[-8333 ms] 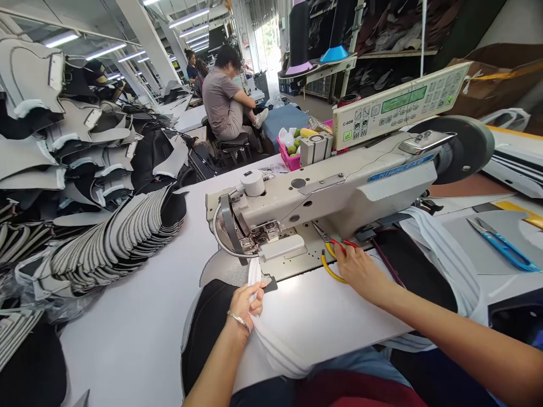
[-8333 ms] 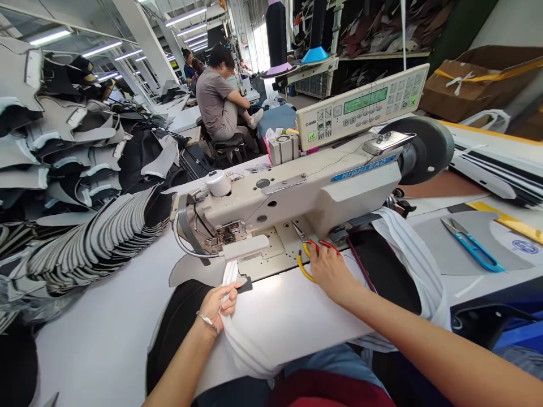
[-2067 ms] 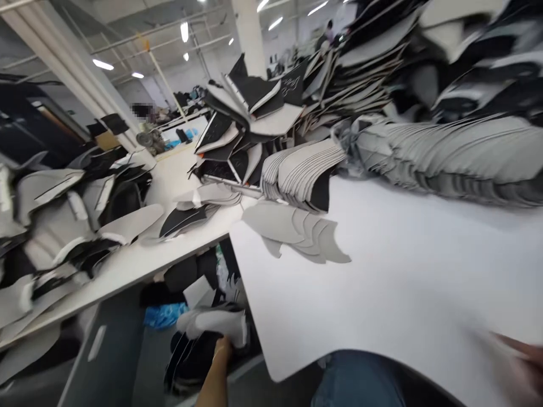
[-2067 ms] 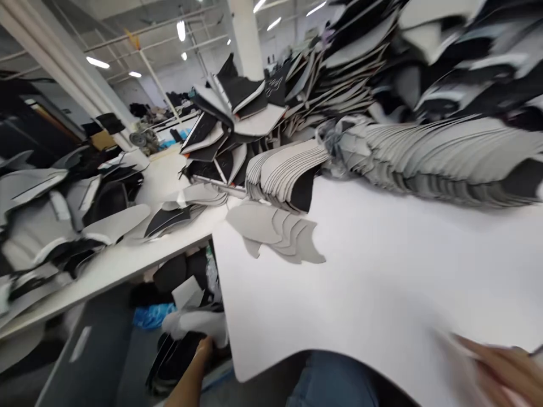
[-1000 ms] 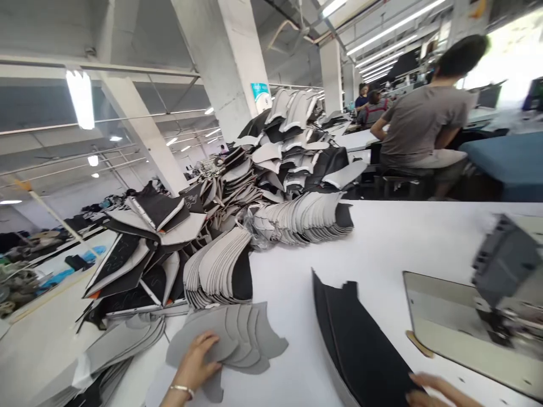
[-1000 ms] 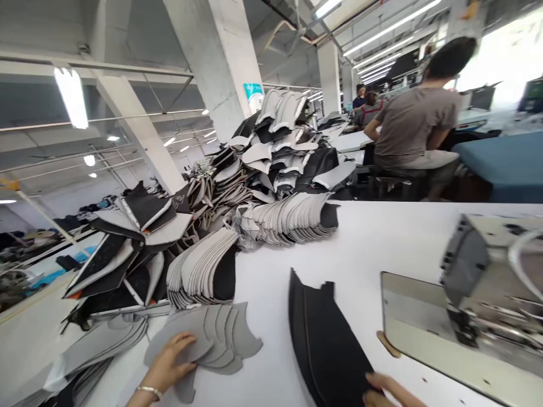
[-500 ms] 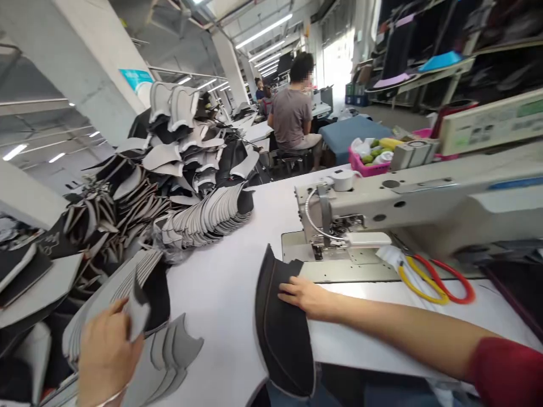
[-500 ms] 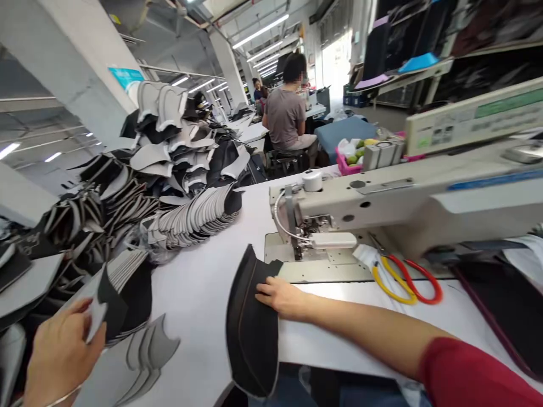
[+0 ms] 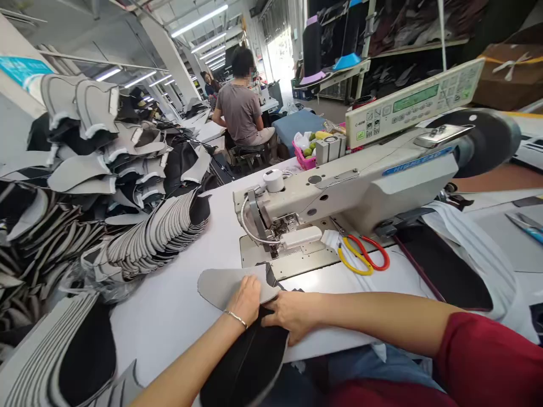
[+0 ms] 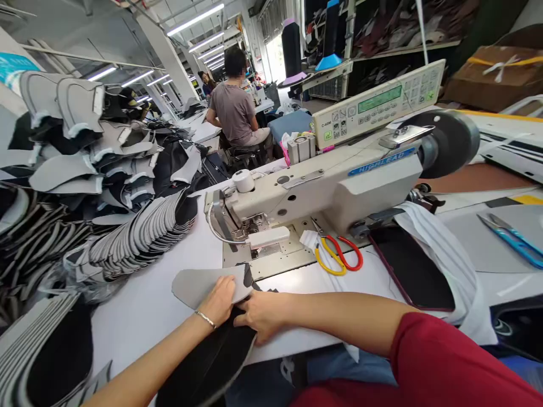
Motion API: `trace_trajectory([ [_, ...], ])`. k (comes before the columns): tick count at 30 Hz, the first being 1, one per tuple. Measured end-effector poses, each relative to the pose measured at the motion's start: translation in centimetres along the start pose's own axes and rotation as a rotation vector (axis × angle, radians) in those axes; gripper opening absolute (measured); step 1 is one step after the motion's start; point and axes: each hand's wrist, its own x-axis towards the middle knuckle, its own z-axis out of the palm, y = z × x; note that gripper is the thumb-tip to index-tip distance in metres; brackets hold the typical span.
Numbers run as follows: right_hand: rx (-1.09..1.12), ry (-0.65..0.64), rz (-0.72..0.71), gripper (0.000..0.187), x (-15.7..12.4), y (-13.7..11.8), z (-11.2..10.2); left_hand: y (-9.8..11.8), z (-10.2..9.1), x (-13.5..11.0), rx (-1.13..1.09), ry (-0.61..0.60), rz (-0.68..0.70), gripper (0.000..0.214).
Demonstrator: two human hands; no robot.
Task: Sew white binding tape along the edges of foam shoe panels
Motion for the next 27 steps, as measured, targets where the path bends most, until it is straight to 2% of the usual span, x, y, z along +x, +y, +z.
trace_trajectory([
  [3, 0.0, 0.188, -0.11, 0.047, -1.2, 1.5, 1.3, -0.5, 1.1, 0.6, -0.115, 0.09, -0.034, 0.045],
  [6, 0.056, 0.264, -0.128, 0.04, -1.6, 2.3, 2.5, -0.3, 2.0, 0.7, -0.202, 0.161, -0.013, 0.051],
  [13, 0.075, 0.199, -0.036, 0.031, -1.4, 2.2, 2.9, 0.4, 3.4, 0.8, -0.08, 0.256, 0.049, 0.05],
  [18, 0.031, 0.156, 0.078, 0.015, -1.7, 1.8, 3.0, 0.6, 3.9, 0.8, 0.009, 0.261, 0.074, 0.053],
  [22, 0.004, 0.151, 0.113, 0.008, -1.7, 2.2, 2.8, 0.9, 3.5, 1.3, 0.039, 0.254, 0.062, 0.052],
  [27, 0.013, 0.139, 0.151, 0.008, -2.2, 3.7, 1.6, 1.8, 2.0, 3.5, 0.032, 0.186, -0.032, 0.048],
])
